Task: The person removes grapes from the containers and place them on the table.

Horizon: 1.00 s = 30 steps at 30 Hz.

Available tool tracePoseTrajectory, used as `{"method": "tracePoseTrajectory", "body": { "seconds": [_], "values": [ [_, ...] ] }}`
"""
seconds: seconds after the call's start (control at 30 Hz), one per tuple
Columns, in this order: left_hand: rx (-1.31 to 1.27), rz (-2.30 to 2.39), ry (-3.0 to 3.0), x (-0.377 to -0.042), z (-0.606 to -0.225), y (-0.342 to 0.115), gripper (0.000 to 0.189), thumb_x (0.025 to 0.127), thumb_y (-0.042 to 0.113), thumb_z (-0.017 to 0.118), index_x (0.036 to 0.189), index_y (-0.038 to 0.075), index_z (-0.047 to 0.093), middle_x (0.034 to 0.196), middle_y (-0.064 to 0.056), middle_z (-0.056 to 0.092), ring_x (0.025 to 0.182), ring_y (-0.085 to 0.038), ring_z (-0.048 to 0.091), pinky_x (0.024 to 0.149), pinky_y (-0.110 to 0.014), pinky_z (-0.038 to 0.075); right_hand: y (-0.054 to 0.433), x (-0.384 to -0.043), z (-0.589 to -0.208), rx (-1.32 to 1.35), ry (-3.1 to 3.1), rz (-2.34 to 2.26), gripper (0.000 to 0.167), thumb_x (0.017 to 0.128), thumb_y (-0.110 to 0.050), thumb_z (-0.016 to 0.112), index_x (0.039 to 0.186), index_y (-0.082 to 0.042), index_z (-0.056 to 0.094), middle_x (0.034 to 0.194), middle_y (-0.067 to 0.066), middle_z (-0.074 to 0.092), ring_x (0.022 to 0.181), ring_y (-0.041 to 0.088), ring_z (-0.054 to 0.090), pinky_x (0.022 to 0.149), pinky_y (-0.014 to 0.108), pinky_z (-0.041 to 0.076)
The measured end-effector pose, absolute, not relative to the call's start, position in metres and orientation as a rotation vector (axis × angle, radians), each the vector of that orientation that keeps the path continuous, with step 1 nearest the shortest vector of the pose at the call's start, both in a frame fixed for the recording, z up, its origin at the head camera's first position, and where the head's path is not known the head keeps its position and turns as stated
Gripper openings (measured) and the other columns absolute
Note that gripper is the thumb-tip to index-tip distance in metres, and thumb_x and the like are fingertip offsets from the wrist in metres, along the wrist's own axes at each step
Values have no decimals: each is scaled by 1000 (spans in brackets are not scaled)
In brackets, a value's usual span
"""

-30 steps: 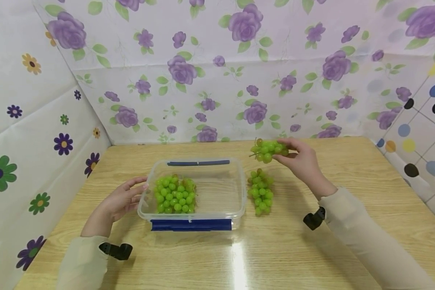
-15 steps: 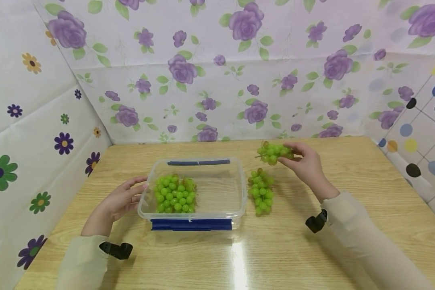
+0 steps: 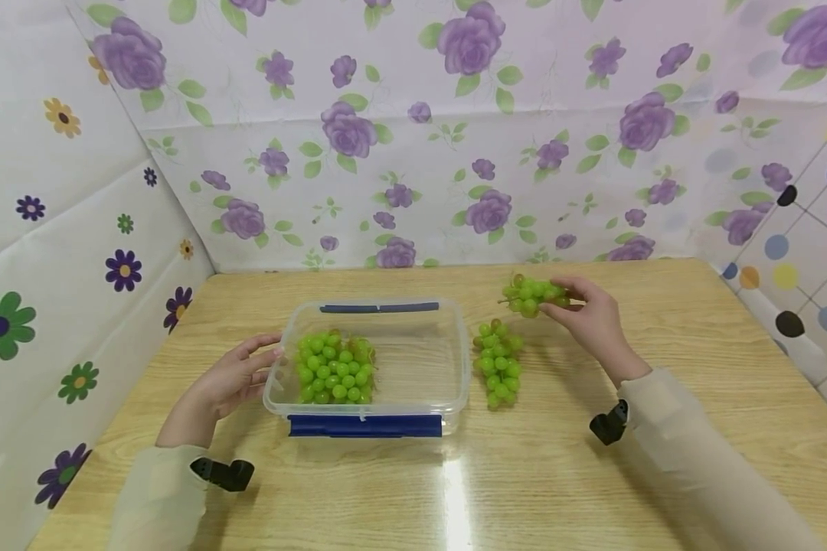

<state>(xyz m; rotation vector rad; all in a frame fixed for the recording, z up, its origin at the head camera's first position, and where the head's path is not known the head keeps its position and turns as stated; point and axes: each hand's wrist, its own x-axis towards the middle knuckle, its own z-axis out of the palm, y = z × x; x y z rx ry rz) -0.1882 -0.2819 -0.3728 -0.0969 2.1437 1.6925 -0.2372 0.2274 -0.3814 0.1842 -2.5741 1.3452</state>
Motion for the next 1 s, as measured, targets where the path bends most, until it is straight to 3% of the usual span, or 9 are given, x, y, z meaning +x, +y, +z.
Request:
{"method": "tracePoseTrajectory", "body": {
  "seconds": [1.0],
  "values": [
    [-98,1726,2112,-188,-373,-282,68,99,36,52,150,7,18,114,-2,53,89,-7,64,70,-21,55,245,-251,-413,214,-2647,1210,43,86,-7,69,126,4,56,125,24,56,108,37,55,84,47,52]
  ]
}}
